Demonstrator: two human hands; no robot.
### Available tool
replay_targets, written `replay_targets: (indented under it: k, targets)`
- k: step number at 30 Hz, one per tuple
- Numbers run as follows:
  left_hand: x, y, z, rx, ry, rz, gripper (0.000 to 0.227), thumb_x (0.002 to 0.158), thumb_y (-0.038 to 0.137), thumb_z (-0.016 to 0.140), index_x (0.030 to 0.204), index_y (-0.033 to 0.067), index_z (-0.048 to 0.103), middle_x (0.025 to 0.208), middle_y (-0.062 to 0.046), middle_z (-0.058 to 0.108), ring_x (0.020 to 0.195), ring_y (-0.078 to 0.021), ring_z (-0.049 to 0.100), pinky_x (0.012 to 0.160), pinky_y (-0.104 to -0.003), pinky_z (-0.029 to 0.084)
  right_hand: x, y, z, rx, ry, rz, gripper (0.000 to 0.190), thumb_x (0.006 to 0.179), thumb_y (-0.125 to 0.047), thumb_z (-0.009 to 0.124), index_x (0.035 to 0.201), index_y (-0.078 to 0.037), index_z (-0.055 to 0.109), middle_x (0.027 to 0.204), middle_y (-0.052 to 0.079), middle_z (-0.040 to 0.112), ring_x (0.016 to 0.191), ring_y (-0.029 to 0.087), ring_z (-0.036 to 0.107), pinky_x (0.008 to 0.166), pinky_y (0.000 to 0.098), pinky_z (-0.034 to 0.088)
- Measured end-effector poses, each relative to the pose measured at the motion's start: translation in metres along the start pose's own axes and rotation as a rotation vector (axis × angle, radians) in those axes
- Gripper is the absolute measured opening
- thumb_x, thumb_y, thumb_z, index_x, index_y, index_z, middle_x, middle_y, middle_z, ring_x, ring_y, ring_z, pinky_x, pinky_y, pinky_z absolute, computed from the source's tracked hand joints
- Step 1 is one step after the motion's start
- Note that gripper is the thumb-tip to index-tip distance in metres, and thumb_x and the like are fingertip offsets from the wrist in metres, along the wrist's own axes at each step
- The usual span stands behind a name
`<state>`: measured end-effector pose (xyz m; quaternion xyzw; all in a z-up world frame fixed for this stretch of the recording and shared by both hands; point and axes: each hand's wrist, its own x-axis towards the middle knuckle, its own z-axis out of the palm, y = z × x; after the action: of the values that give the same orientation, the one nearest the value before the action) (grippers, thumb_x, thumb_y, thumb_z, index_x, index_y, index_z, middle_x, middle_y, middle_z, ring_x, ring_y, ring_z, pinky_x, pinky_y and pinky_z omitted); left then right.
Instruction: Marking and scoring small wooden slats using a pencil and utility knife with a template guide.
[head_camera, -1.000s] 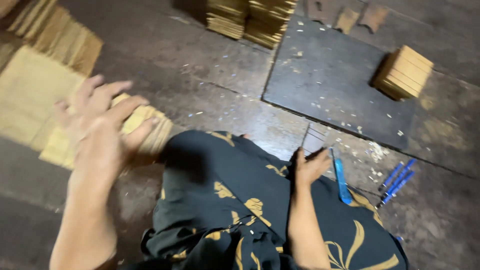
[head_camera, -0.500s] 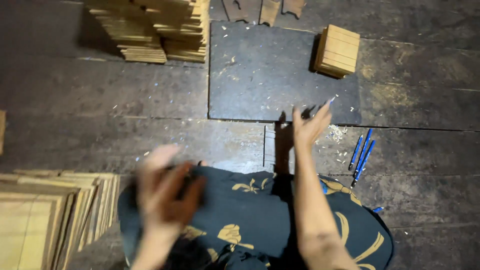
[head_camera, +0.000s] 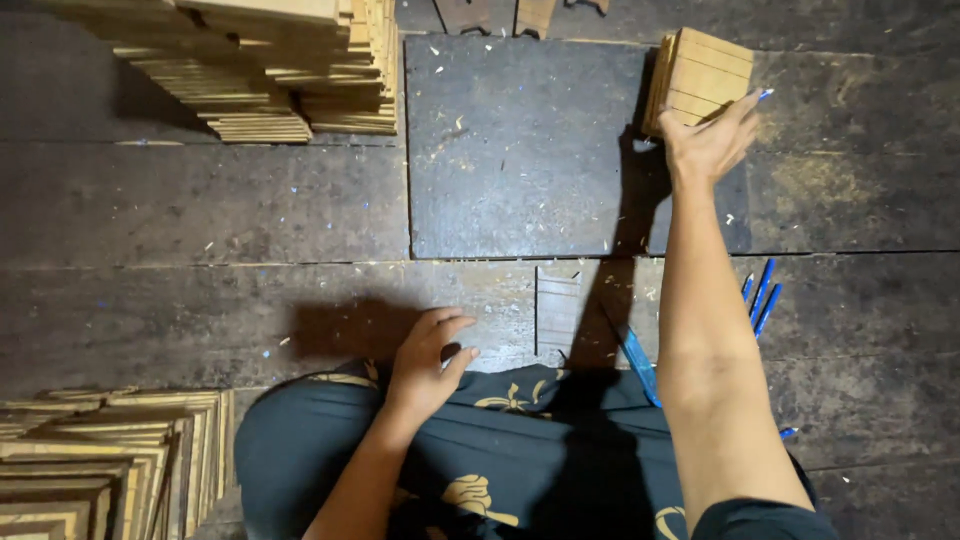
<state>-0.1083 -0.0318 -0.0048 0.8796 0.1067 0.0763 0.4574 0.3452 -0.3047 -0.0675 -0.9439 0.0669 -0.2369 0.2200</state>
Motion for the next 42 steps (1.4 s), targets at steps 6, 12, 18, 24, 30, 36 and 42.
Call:
replay_targets:
  k: [6, 12, 18, 24, 30, 36, 42]
  targets:
    - [0.001, -0.006, 0.001, -0.131, -0.081, -0.180, 0.042, 0.088, 0.038, 0.075, 0.124, 0.0171, 0.072, 0.128, -0.013, 0.068, 0.119, -0.0340, 0.066, 0.095, -0.045, 0.056, -0.085, -0.027, -0.077, 0.303, 0.081, -0.068, 0.109, 0.060, -0.030, 0.098, 0.147, 0.006, 0.044, 0.120, 0.035, 0.060, 0.116, 0.052, 0.064, 0.105, 0.0579, 0.052]
    - [0.006, 0.015, 0.000, -0.563, -0.077, -0.352, 0.050, 0.096, 0.021, 0.069, 0.143, 0.0069, 0.058, 0.134, -0.023, 0.066, 0.124, -0.0360, 0.065, 0.101, -0.044, 0.055, -0.232, -0.074, -0.171, 0.786, -0.215, 0.092, 0.070, 0.062, -0.010, 0.090, 0.126, -0.001, 0.061, 0.115, 0.023, 0.067, 0.110, 0.038, 0.068, 0.093, 0.0479, 0.055]
    - [0.012, -0.016, 0.038, -0.779, -0.045, -0.340, 0.065, 0.095, 0.003, 0.064, 0.155, 0.0003, 0.039, 0.139, -0.034, 0.055, 0.119, -0.0389, 0.063, 0.089, -0.049, 0.060, -0.366, -0.119, -0.214, 0.588, -0.280, -0.091, 0.086, 0.047, -0.015, 0.094, 0.126, -0.001, 0.063, 0.114, 0.024, 0.067, 0.109, 0.044, 0.066, 0.097, 0.0533, 0.053]
    - [0.020, -0.081, 0.063, -0.225, 0.056, -0.491, 0.058, 0.086, 0.008, 0.075, 0.141, 0.0152, 0.062, 0.127, -0.014, 0.069, 0.108, -0.0243, 0.073, 0.085, -0.037, 0.064, -0.393, -0.103, -0.182, 0.475, -0.495, -0.192, 0.125, 0.064, -0.048, 0.098, 0.157, 0.003, 0.031, 0.130, 0.027, 0.055, 0.121, 0.048, 0.054, 0.107, 0.0583, 0.041]
    - [0.013, -0.017, 0.013, 0.138, -0.022, -0.410, 0.074, 0.079, 0.023, 0.083, 0.148, 0.0232, 0.054, 0.143, -0.006, 0.044, 0.138, -0.0307, 0.041, 0.110, -0.047, 0.042, -0.386, -0.079, -0.168, 0.227, -0.289, -0.291, 0.080, 0.084, -0.027, 0.086, 0.149, -0.001, 0.047, 0.117, 0.020, 0.062, 0.108, 0.041, 0.062, 0.095, 0.0519, 0.048]
    - [0.010, 0.008, 0.010, 0.334, -0.171, -0.233, 0.101, 0.069, 0.015, 0.091, 0.156, 0.0138, 0.040, 0.151, -0.015, 0.034, 0.145, -0.0362, 0.026, 0.114, -0.049, 0.031, -0.364, -0.033, -0.153, 0.110, -0.401, -0.041, 0.119, 0.066, -0.052, 0.095, 0.157, -0.002, 0.036, 0.132, 0.026, 0.053, 0.123, 0.047, 0.054, 0.106, 0.0544, 0.043]
    - [0.010, -0.007, 0.023, 0.419, -0.125, -0.162, 0.095, 0.068, 0.024, 0.093, 0.151, 0.0116, 0.047, 0.147, -0.010, 0.039, 0.140, -0.0334, 0.028, 0.112, -0.055, 0.024, -0.352, -0.025, -0.148, 0.085, -0.499, 0.026, 0.114, 0.066, -0.043, 0.099, 0.155, -0.003, 0.041, 0.128, 0.025, 0.057, 0.123, 0.046, 0.057, 0.109, 0.0531, 0.045]
